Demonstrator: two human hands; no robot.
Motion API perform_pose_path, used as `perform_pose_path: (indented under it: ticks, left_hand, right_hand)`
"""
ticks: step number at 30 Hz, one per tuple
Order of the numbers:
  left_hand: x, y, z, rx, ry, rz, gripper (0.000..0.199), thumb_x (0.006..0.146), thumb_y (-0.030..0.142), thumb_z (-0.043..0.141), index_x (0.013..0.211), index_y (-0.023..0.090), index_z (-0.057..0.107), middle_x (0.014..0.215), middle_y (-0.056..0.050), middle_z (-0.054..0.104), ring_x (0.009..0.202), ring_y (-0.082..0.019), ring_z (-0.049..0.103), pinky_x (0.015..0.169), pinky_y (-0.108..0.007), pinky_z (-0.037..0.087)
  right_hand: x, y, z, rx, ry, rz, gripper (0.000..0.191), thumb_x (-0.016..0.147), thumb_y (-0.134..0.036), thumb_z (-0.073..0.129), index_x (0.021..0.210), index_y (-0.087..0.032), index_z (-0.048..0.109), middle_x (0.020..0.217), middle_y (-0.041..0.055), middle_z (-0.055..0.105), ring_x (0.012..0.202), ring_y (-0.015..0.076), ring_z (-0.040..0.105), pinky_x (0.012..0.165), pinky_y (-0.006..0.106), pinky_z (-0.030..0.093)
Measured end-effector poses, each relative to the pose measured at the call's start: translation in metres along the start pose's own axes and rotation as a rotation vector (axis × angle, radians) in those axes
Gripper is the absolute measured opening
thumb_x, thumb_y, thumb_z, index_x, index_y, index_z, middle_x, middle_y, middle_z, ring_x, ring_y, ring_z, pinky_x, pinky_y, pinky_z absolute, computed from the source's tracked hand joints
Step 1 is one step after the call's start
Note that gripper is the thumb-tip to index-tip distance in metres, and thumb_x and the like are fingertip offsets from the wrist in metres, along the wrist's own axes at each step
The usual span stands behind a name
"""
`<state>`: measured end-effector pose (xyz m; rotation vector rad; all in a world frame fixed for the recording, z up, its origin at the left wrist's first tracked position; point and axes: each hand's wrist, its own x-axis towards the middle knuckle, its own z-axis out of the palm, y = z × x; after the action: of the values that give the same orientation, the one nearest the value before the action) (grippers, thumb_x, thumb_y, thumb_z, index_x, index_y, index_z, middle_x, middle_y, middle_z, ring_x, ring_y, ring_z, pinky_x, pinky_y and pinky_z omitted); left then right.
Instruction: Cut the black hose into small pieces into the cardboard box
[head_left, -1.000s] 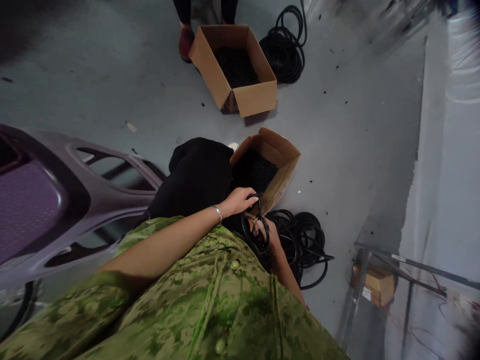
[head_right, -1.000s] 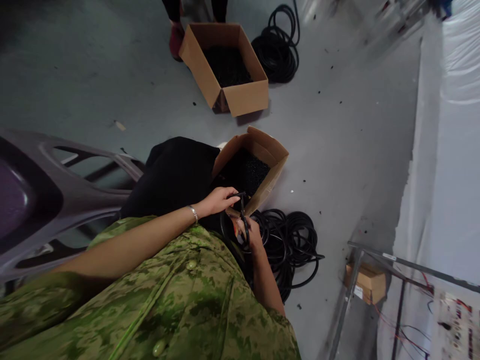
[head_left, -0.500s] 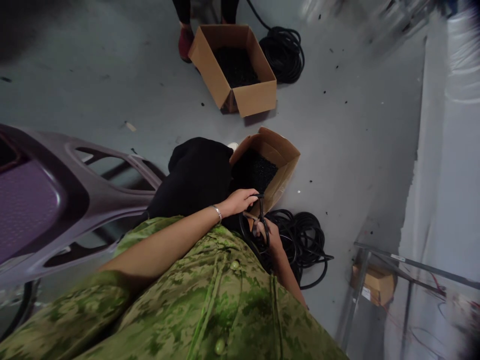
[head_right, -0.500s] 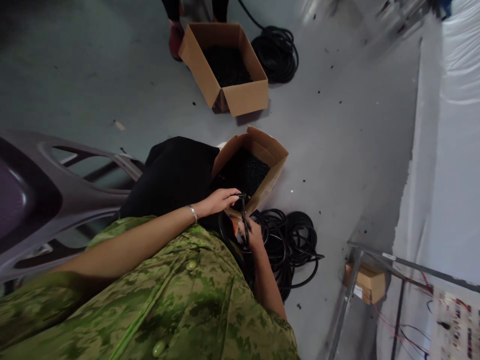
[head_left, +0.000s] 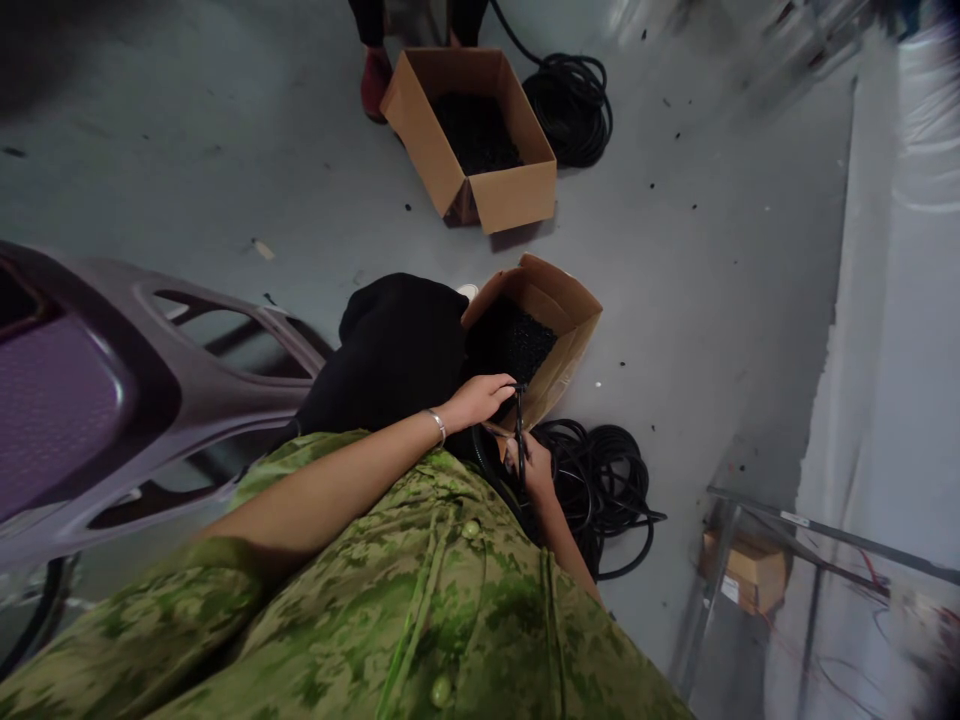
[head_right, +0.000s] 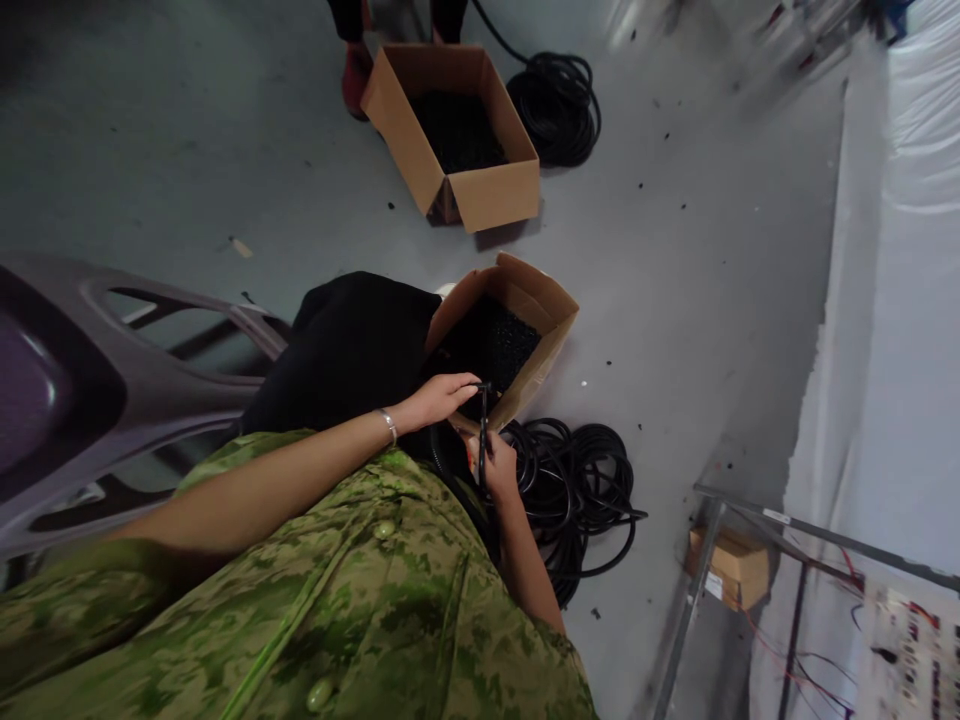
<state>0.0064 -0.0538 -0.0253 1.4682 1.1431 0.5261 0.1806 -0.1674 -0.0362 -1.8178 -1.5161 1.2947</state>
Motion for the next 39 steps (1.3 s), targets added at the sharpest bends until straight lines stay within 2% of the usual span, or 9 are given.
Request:
perform_pose_path:
  ticks: [8,13,21,26,35,39]
  left_hand:
    - [0.0,-0.002,0.001,0.087,-0.016,0.006,0.032,0.094,0.03,0.047,0.108,0.017,0.072,0.098,-0.006,0.075,0.089,-0.019,0.066,0.083,-0.028,0.048]
    - [0.002,-0.003,0.003,0.092,-0.007,0.007,0.03,0.093,0.029,0.048,0.106,0.017,0.073,0.099,-0.007,0.076,0.089,-0.02,0.067,0.083,-0.028,0.049]
    - [0.003,-0.006,0.003,0.106,-0.012,0.014,0.031,0.093,0.03,0.048,0.107,0.017,0.074,0.104,-0.007,0.076,0.096,-0.022,0.068,0.088,-0.03,0.05]
    - [0.002,-0.004,0.002,0.099,-0.021,0.002,0.031,0.093,0.031,0.049,0.106,0.018,0.075,0.1,-0.006,0.076,0.092,-0.022,0.069,0.085,-0.03,0.051]
    - [0.002,-0.004,0.003,0.121,-0.009,0.008,0.032,0.094,0.029,0.049,0.107,0.017,0.075,0.102,-0.007,0.077,0.093,-0.021,0.069,0.085,-0.029,0.051]
    - [0.002,-0.004,0.002,0.117,0.001,0.009,0.033,0.094,0.03,0.049,0.109,0.017,0.075,0.104,-0.008,0.077,0.094,-0.021,0.069,0.086,-0.029,0.051]
  right_hand:
    - [-0.001,-0.001,-0.006,0.027,-0.036,-0.008,0.043,0.089,-0.061,0.049,0.072,-0.022,0.056,0.061,-0.0002,0.055,0.064,0.0178,0.054,0.06,0.026,0.042]
    - [-0.002,-0.003,-0.005,0.012,-0.018,-0.017,0.042,0.087,-0.062,0.051,0.081,-0.021,0.061,0.067,0.0,0.058,0.066,0.0176,0.055,0.062,0.026,0.043]
    - [-0.003,0.005,-0.001,0.06,-0.024,0.005,0.045,0.088,-0.062,0.05,0.075,-0.02,0.057,0.061,-0.0013,0.053,0.065,0.0165,0.052,0.061,0.025,0.042]
    - [-0.005,0.008,-0.001,0.078,-0.037,0.007,0.045,0.089,-0.062,0.048,0.077,-0.019,0.06,0.063,-0.0006,0.054,0.067,0.0173,0.054,0.062,0.025,0.043]
    - [-0.008,0.007,-0.004,0.054,-0.021,0.021,0.043,0.087,-0.06,0.052,0.082,-0.019,0.062,0.062,-0.0016,0.053,0.061,0.0156,0.05,0.058,0.025,0.041]
    - [-0.009,0.008,-0.003,0.068,-0.025,0.037,0.042,0.087,-0.059,0.052,0.079,-0.019,0.06,0.061,-0.0018,0.052,0.059,0.0151,0.05,0.058,0.025,0.041]
